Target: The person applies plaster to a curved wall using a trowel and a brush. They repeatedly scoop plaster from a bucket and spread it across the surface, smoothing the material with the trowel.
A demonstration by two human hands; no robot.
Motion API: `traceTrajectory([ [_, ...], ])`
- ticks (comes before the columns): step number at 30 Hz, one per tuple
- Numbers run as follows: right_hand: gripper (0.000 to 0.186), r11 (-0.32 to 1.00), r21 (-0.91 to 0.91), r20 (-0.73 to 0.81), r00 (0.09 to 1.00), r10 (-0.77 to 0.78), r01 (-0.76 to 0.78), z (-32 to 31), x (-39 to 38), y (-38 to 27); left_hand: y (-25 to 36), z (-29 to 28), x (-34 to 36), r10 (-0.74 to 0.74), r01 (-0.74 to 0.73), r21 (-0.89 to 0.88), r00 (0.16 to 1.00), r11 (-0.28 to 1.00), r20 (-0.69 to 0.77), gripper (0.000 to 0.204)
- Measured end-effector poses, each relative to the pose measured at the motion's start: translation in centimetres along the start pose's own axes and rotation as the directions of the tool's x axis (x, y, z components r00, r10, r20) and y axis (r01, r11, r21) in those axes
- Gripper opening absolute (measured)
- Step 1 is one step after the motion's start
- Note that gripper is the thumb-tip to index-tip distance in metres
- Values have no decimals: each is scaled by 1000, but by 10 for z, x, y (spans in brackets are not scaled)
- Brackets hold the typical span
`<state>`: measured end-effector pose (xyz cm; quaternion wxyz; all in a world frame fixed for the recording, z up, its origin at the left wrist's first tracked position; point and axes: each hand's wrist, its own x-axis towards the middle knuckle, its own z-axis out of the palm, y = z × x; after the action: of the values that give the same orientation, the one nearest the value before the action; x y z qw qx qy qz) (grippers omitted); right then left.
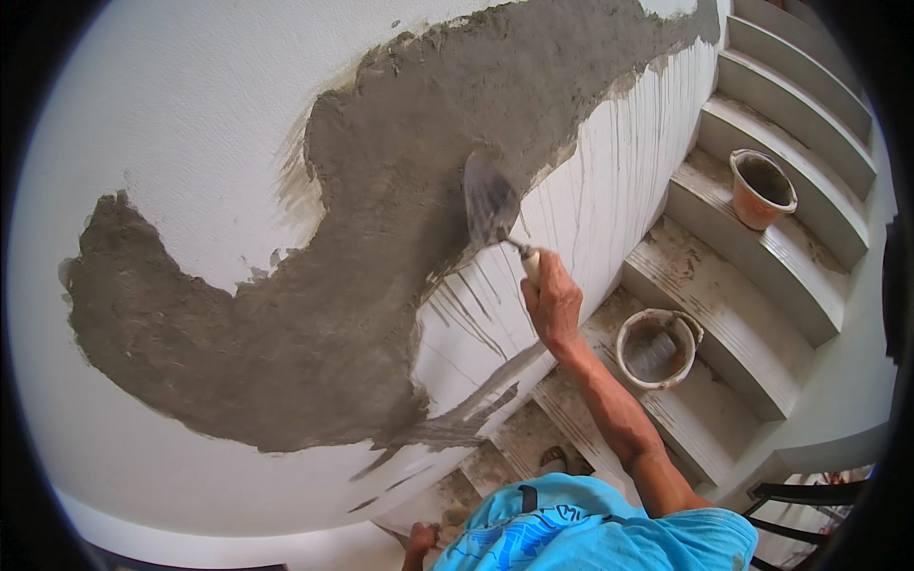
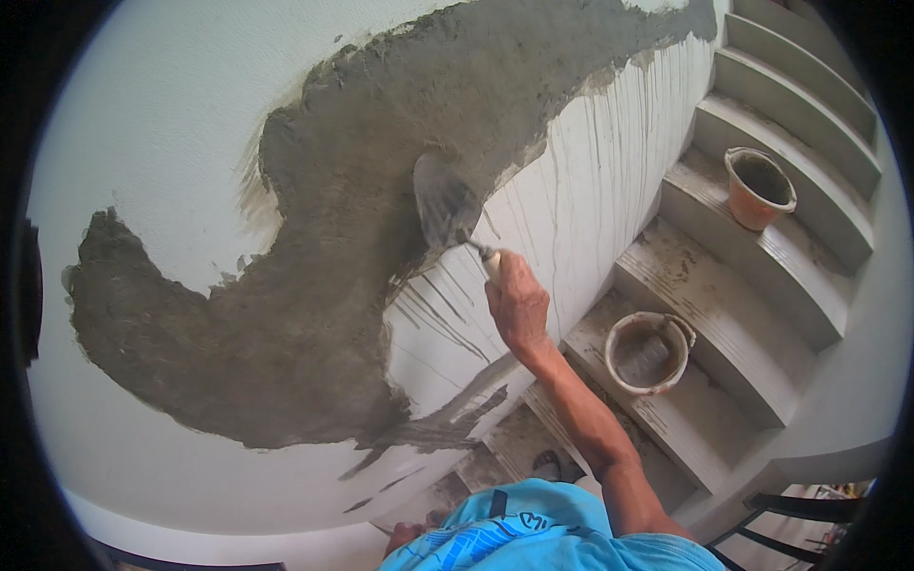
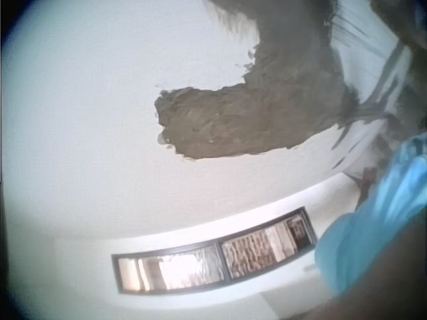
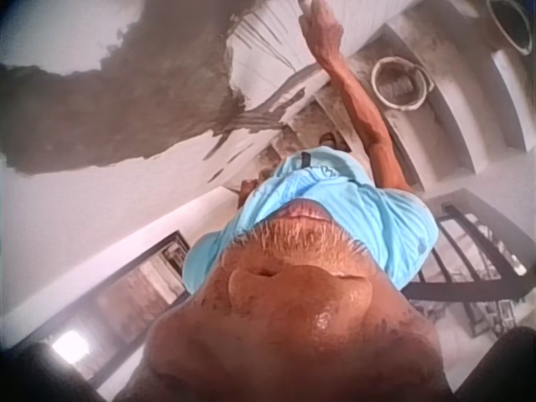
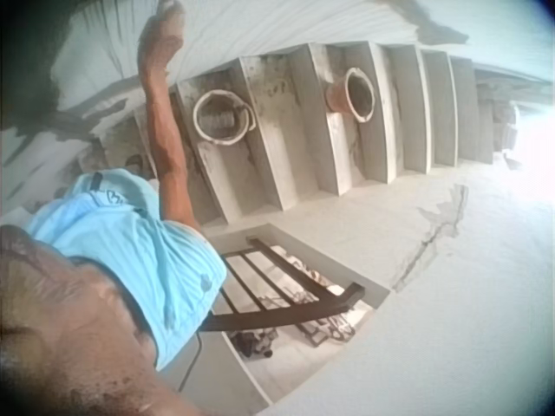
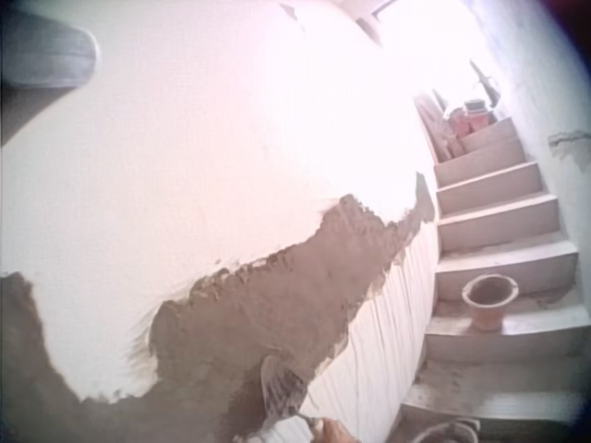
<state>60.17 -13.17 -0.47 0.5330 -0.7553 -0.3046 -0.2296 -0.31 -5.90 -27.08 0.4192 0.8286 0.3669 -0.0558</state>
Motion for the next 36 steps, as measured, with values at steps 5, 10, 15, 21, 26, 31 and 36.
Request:
traceTrajectory([
  [5, 41, 999, -23, -72, 997, 24, -25, -1, 35, -3, 20, -9, 5, 86, -85, -67, 996, 994, 5, 31],
  [10, 41, 992, -107, 73, 996, -58, 66, -4, 8, -7, 9, -1, 7, 80, -81, -90, 997, 993, -6, 31],
  [15, 37, 999, 1, 7, 999, -42, 42, -18, 19, -16, -14, 7, 10, -65, 63, 24, 994, 998, 85, 33],
  [21, 38, 999, -1, 12, 999, -38, 38, -15, 42, -7, 17, -2, 17, -86, 103, -175, 991, 979, 104, 35],
  [26, 38, 991, 44, 103, 986, -128, 124, -23, 23, -21, 8, 1, 12, -25, 49, -214, 993, 976, 117, 35],
  [31, 38, 998, -17, 22, 998, -54, 54, -29, 45, -20, 19, 0, 16, 56, -41, -176, 995, 984, 81, 34],
  [36, 32, 994, -74, 10, 997, -76, 76, -10, 37, -22, 12, 3, 26, 42, -30, -92, 991, 995, 130, 36],
])
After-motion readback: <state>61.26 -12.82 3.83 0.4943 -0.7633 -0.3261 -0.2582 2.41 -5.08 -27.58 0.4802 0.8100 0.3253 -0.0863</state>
